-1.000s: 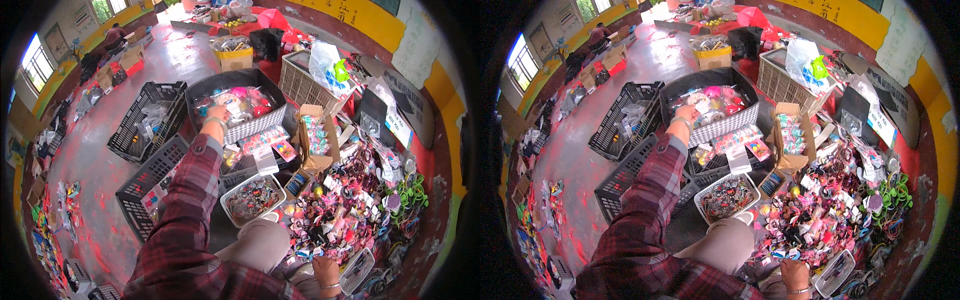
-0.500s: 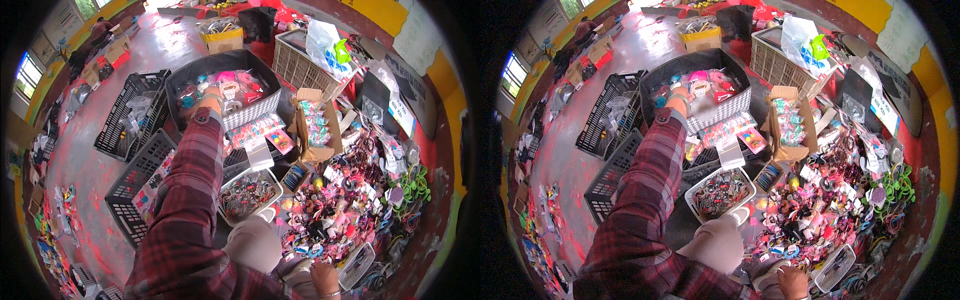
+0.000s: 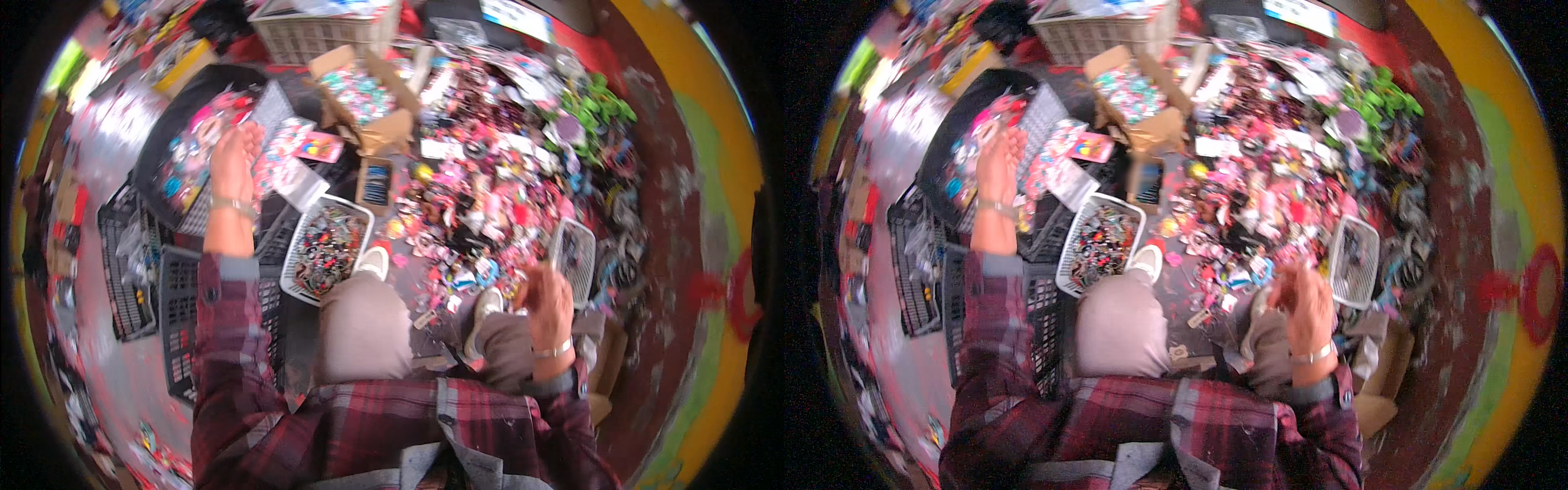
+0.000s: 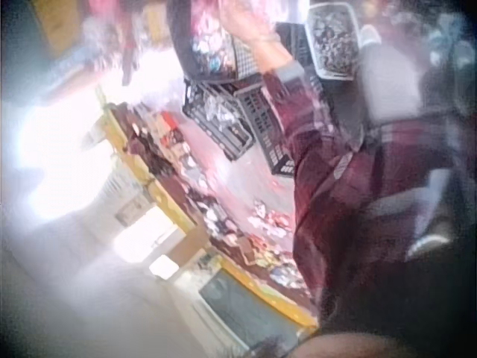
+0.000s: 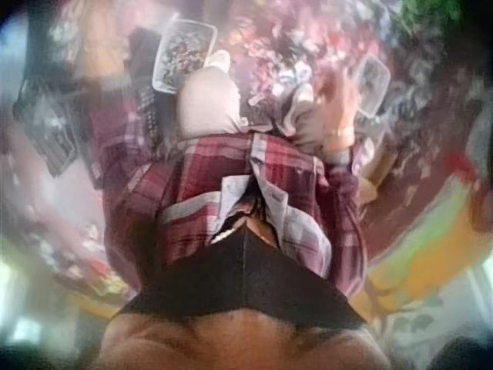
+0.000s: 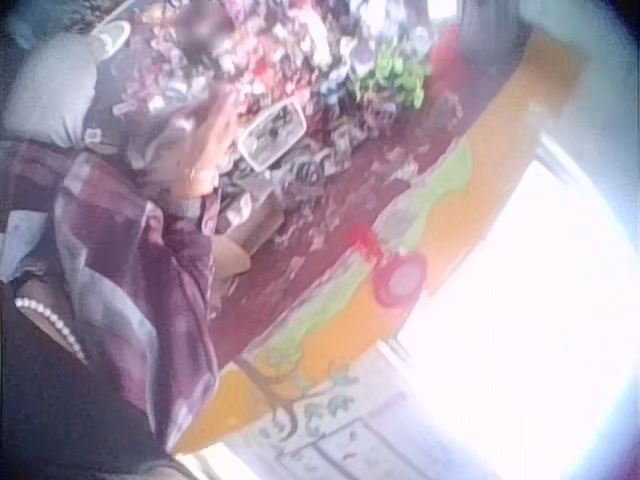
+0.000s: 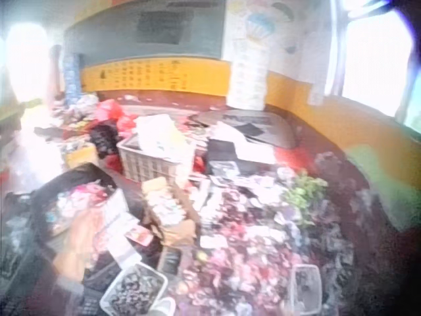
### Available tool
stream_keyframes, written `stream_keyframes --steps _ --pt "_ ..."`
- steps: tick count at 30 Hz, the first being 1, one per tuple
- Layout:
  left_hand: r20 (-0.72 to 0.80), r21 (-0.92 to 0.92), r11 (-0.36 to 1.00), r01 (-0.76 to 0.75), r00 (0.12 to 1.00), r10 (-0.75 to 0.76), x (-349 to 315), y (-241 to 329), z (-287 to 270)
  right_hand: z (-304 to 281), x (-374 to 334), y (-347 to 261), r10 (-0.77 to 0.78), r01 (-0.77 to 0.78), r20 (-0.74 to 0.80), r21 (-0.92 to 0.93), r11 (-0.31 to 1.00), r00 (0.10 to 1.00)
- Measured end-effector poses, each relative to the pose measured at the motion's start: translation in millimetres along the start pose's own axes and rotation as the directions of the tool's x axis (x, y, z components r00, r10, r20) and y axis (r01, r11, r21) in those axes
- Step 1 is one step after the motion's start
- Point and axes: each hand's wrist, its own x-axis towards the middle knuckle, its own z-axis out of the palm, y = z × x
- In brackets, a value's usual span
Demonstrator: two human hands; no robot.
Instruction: The person sits on the floor and sorts through various hair accessories, including hair ties and clips. They pick up items, examine them, and place them into different baskets or piles.
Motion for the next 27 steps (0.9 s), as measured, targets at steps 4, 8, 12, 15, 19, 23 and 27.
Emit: stream_keyframes --steps 4,8,12,15,19,23,27 --pt "0.509 0.129 0.990 -0.061 0.861 -0.014 -123.9 8.8 103.7 -28.7 15.9 0.5 -0.111 -0.095 0.183 0.836 0.541 0.977" --pt "0.835 0.173 0.967 -0.187 0.549 -0.043 -224.8 35.8 163.5 -29.5 9.6 -17.8 -0.201 -0.019 0.093 0.939 0.343 0.975" --pt "0.922 0.157 0.909 -0.386 0.387 0.005 -291.0 49.4 199.4 -35.8 -8.2 -21.2 -0.300 -0.035 0.135 0.948 0.317 0.944" --pt "0.891 0.143 0.768 -0.624 0.419 0.174 -317.3 34.2 214.3 -38.2 -19.3 -24.3 -0.257 -0.023 0.106 0.951 0.308 0.961" --pt "0.886 0.121 0.477 -0.870 0.312 0.343 -351.1 27.5 223.3 -38.6 -37.1 -22.4 -0.178 -0.005 0.083 0.916 0.400 0.980" --pt "0.907 0.024 0.440 -0.898 0.205 0.368 -370.8 15.9 231.8 -43.5 -51.6 -7.4 -0.074 0.037 0.015 0.758 0.651 0.997" --pt "0.947 0.028 0.502 -0.865 0.184 0.264 -380.4 0.9 233.5 -47.7 -61.6 -1.0 -0.041 0.045 -0.022 0.652 0.757 0.999"
